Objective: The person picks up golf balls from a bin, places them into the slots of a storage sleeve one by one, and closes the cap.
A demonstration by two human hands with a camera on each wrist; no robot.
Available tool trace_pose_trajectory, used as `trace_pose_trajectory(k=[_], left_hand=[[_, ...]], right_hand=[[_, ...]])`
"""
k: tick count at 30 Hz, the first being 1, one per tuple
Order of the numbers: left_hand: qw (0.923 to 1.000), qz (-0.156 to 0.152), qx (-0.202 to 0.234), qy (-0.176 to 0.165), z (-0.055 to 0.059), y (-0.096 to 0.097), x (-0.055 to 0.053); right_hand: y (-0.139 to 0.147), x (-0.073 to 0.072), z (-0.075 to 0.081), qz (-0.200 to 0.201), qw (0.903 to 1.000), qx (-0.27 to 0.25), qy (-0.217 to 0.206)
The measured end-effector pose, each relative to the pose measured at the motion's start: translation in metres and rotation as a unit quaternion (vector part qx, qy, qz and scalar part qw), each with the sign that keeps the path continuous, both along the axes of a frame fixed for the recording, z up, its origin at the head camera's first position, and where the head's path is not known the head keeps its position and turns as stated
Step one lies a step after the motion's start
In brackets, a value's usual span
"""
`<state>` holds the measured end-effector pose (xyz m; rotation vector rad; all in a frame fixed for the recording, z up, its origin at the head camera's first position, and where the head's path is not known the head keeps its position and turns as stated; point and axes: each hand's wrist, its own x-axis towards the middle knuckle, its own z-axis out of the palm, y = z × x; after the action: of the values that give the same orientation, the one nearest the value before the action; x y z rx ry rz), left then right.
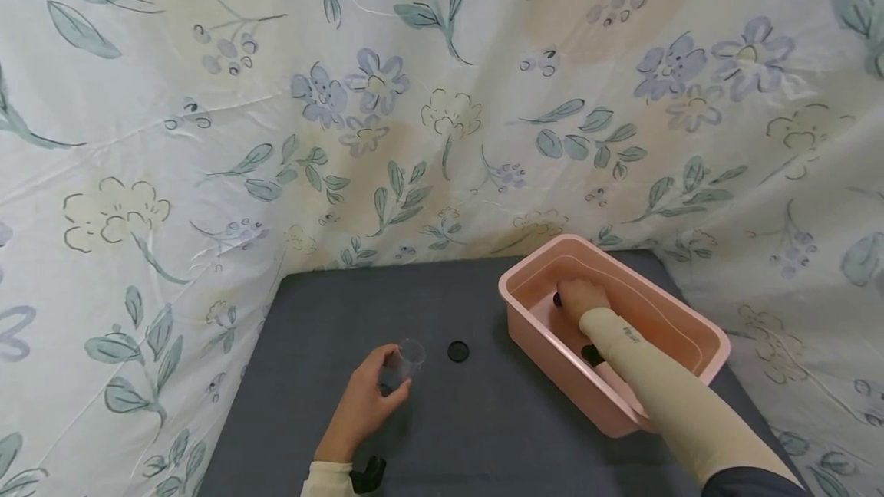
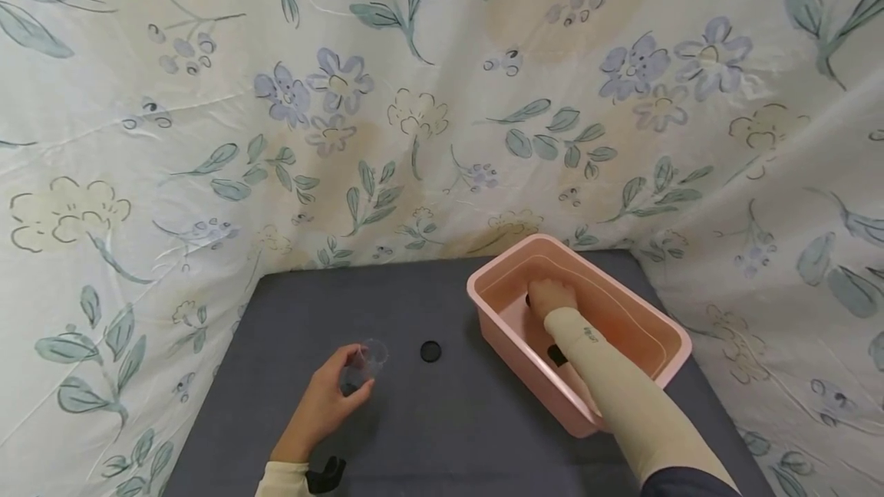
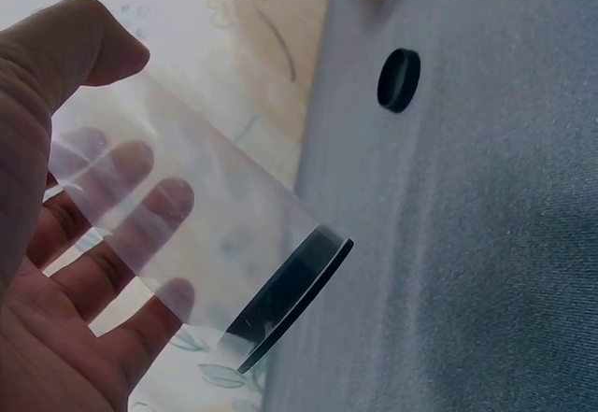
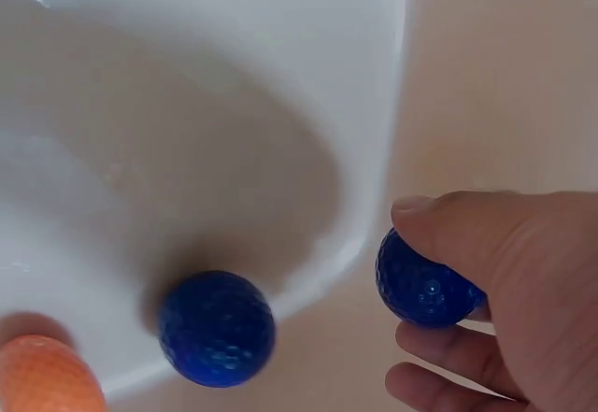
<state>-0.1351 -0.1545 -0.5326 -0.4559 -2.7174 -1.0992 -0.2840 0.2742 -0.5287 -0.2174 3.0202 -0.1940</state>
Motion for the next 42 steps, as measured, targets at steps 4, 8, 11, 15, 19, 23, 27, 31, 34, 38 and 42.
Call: trace_pose_trajectory(k=[4, 8, 11, 15, 19, 23, 27, 31, 34, 38, 42], left_hand=[[1.0, -0.002, 0.004, 0.003, 0.0, -0.001, -0.001], [1.0, -0.003, 0.001, 0.002, 0.0, -0.001, -0.001], [1.0, -0.002, 0.0, 0.004, 0.001, -0.002, -0.001], [0.9999, -0.006, 0.003, 0.009, 0.0, -0.002, -0.002], [0.9999, -0.01, 0.004, 0.011, -0.001, -0.002, -0.002], [0.9999, -0.01, 0.004, 0.01, -0.001, -0.001, -0.003], [0.9999, -0.009, 0.0, 0.009, 0.001, -0.001, -0.003], [0.9999, -0.01, 0.001, 0.008, 0.003, -0.001, -0.003], [0.9999, -0.012, 0.003, 0.008, 0.002, -0.001, -0.004], [0.9998, -0.016, 0.001, 0.009, 0.002, -0.001, -0.005], [0.9998, -0.02, 0.0, 0.007, 0.001, -0.001, -0.005]], right_hand=[[-0.003, 0.003, 0.013, 0.004, 1.0, 0.0, 0.002], [-0.004, 0.008, 0.026, 0.014, 0.9999, 0.001, 0.002], [-0.004, 0.012, 0.032, 0.012, 0.9999, -0.006, 0.003], [-0.004, 0.018, 0.041, 0.013, 0.9996, -0.017, 0.019], [-0.005, 0.024, 0.051, 0.029, 0.9978, -0.023, 0.054], [-0.009, 0.029, 0.06, 0.041, 0.9958, -0.032, 0.076], [-0.014, 0.036, 0.069, 0.046, 0.994, -0.045, 0.089], [-0.019, 0.046, 0.078, 0.058, 0.9906, -0.07, 0.103], [-0.023, 0.052, 0.084, 0.059, 0.9886, -0.091, 0.106], [-0.03, 0.059, 0.092, 0.051, 0.9862, -0.122, 0.099], [-0.038, 0.064, 0.099, 0.056, 0.9825, -0.151, 0.093]])
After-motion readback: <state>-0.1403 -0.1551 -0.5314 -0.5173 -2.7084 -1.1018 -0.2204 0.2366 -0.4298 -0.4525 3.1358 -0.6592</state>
